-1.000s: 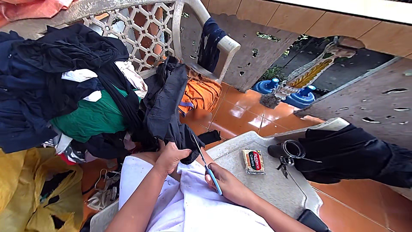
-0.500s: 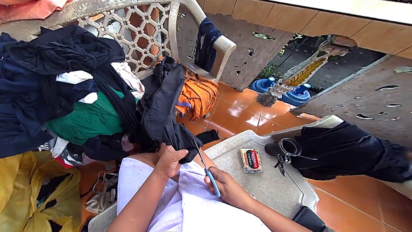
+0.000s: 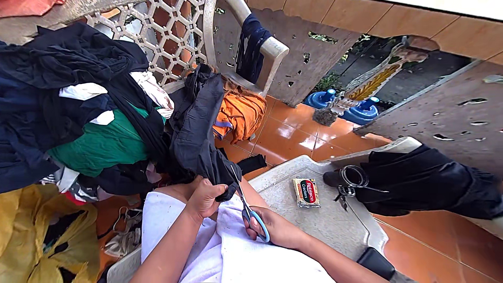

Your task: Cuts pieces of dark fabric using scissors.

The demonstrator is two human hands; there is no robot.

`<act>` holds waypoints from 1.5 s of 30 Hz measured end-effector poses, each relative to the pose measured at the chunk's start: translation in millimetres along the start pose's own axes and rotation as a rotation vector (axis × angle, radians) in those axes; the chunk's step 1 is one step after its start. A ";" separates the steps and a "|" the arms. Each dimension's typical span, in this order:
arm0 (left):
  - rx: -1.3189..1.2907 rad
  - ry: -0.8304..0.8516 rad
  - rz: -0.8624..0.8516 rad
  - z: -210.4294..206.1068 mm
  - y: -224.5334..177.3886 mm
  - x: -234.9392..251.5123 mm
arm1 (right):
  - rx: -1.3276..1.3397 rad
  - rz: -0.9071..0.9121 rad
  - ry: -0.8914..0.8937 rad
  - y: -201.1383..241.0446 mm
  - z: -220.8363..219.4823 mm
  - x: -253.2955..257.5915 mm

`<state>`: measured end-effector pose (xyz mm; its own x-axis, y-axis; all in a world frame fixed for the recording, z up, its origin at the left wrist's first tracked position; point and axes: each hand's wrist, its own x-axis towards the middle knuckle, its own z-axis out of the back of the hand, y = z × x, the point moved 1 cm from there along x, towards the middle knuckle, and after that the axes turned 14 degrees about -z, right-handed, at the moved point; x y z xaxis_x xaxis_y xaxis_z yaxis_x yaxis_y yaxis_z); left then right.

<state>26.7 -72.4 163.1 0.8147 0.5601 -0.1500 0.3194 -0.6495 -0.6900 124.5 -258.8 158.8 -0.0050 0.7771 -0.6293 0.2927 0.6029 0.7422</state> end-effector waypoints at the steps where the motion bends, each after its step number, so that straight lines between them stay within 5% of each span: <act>1: -0.005 0.011 0.005 0.8 -0.2 0.0 | -0.048 0.039 0.055 -2.6 3.0 1.8; 26: 0.034 -0.052 0.013 3.2 -0.7 0.3 | 0.208 0.052 -0.216 -5.9 -8.1 -4.6; 36: 0.065 -0.487 0.028 -0.8 6.4 10.4 | -0.039 -0.142 -0.105 -2.0 0.2 -5.8; 45: 0.015 -0.270 0.035 1.8 7.8 7.9 | -0.036 -0.124 -0.121 -1.6 2.1 -7.0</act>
<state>34.7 -72.1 155.2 0.6662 0.6555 -0.3556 0.2845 -0.6641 -0.6914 126.0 -265.6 161.5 0.0772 0.6701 -0.7382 0.2629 0.7006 0.6634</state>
